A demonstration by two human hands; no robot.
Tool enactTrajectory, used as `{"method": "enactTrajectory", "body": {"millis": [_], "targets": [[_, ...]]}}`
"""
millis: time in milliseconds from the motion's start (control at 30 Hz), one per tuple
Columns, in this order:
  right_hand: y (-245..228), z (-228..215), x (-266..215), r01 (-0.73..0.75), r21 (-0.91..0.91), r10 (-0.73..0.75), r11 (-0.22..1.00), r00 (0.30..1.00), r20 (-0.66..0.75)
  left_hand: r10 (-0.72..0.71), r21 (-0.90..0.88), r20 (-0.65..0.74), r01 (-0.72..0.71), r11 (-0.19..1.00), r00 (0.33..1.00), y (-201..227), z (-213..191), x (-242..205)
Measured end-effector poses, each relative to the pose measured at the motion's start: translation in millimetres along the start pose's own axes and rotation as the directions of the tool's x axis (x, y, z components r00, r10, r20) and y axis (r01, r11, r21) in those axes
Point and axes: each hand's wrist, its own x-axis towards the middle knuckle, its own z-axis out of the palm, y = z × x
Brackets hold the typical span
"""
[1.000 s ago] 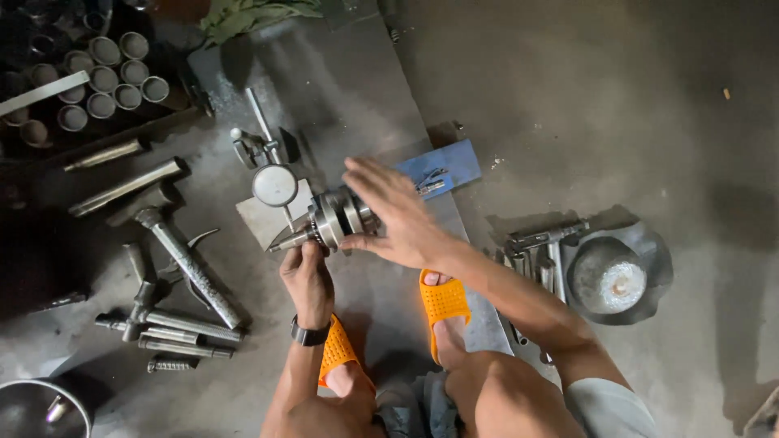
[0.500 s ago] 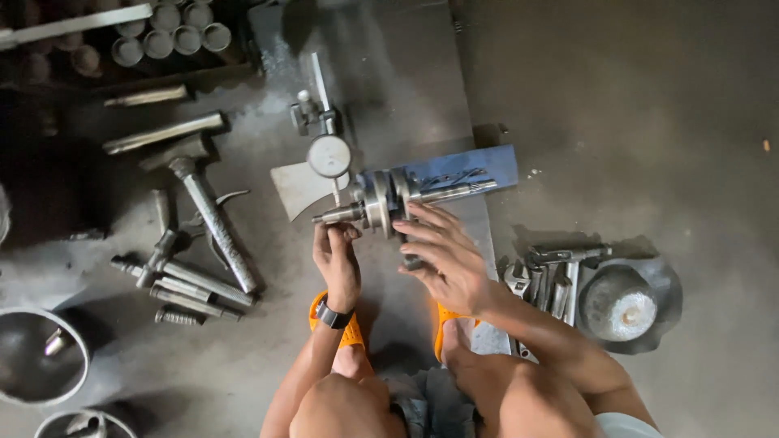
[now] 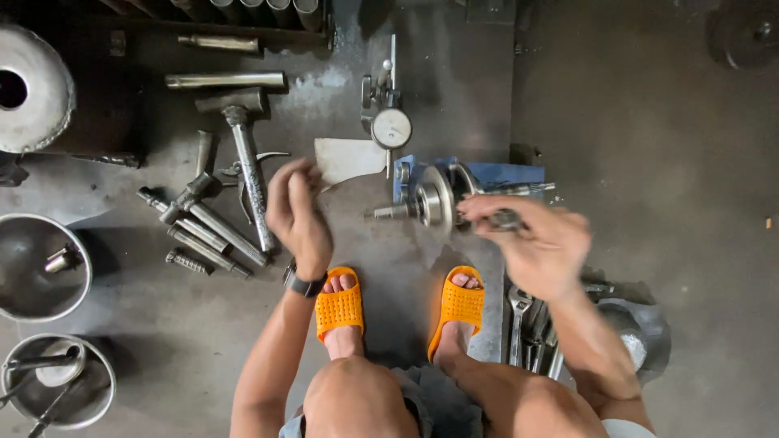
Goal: The person assembles a mechanical shaft with multiple circular components, using a hammer to tap parts into place. They repeatedly rotate the shaft to check alignment and fit, then place the assembled unit onto a workbench.
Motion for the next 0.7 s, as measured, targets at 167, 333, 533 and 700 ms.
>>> {"method": "enactTrajectory", "body": {"millis": [167,333,533,700], "targets": [[-54,-24,44,-0.006,0.136,0.001,0.991,0.999,0.037,-0.665,-0.098,0.597,0.864,0.494,0.449,46,87,1],[-49,-40,30,-0.069,0.274,0.049,0.959,0.996,0.081,-0.272,-0.16,0.95,0.987,0.004,0.155,28,91,-21],[10,-34,-33,-0.649,-0.159,0.655,0.744,0.756,-0.02,-0.377,-0.573,0.653,0.754,0.322,0.657,-6,76,-31],[-4,-15,-37,-0.803,0.117,0.743,0.585,0.587,0.322,-0.271,-0.537,0.507,0.546,0.643,0.818,10,68,-33]]}}
